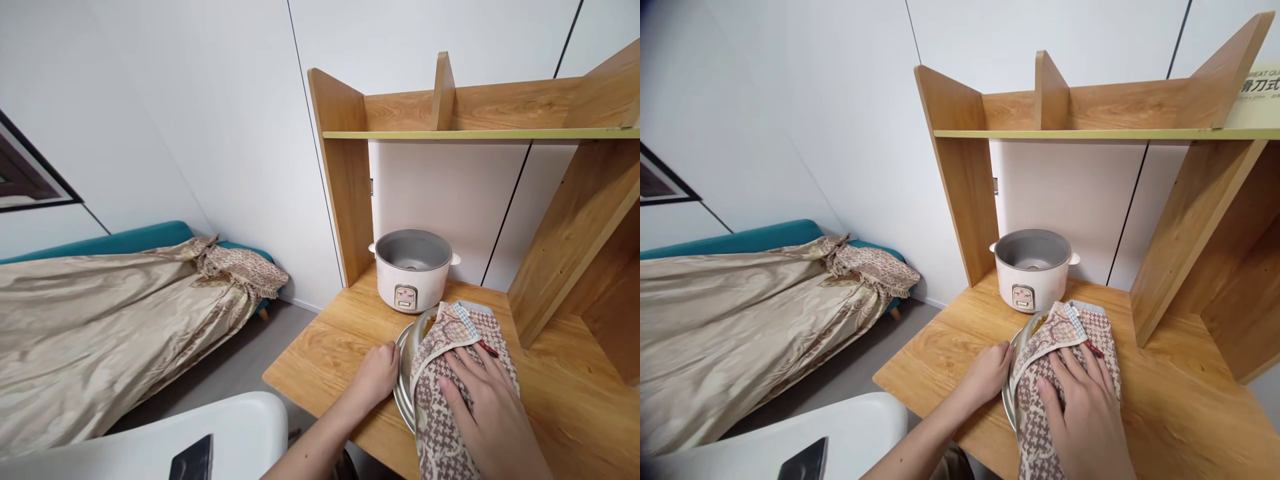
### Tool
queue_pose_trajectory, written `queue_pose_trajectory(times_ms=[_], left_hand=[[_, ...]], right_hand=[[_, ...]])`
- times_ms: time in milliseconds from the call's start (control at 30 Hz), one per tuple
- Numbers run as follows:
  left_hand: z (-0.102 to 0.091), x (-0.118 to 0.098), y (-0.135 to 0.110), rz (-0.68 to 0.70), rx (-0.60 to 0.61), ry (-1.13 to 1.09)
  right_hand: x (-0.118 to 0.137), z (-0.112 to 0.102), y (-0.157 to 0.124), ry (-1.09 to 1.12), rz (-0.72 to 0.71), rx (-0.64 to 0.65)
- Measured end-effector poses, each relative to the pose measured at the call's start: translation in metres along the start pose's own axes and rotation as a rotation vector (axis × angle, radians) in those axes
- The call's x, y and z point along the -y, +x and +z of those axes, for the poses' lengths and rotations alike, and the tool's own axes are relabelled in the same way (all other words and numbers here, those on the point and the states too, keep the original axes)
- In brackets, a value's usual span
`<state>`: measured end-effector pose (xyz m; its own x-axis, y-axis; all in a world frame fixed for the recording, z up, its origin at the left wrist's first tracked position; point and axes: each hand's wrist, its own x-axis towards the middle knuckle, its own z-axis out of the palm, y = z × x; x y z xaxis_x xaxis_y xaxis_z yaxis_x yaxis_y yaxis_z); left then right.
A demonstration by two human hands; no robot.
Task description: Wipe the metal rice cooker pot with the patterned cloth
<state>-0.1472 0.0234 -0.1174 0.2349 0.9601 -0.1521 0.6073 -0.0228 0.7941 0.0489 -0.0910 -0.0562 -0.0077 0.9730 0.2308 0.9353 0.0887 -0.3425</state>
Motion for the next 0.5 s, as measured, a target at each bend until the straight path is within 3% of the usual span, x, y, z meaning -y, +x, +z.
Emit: queue_pose_trajectory(times_ms=[233,500], left_hand=[[-0.003,-0.006,0.004,0.007,0.107,0.314],[-0.003,-0.006,0.016,0.077,0.141,0.317]], right_hand=[[0.006,-0.005,0.003,-0.043,0.003,0.095],[0.007,-0.005,0.004,-0.07,0.015,0.134]])
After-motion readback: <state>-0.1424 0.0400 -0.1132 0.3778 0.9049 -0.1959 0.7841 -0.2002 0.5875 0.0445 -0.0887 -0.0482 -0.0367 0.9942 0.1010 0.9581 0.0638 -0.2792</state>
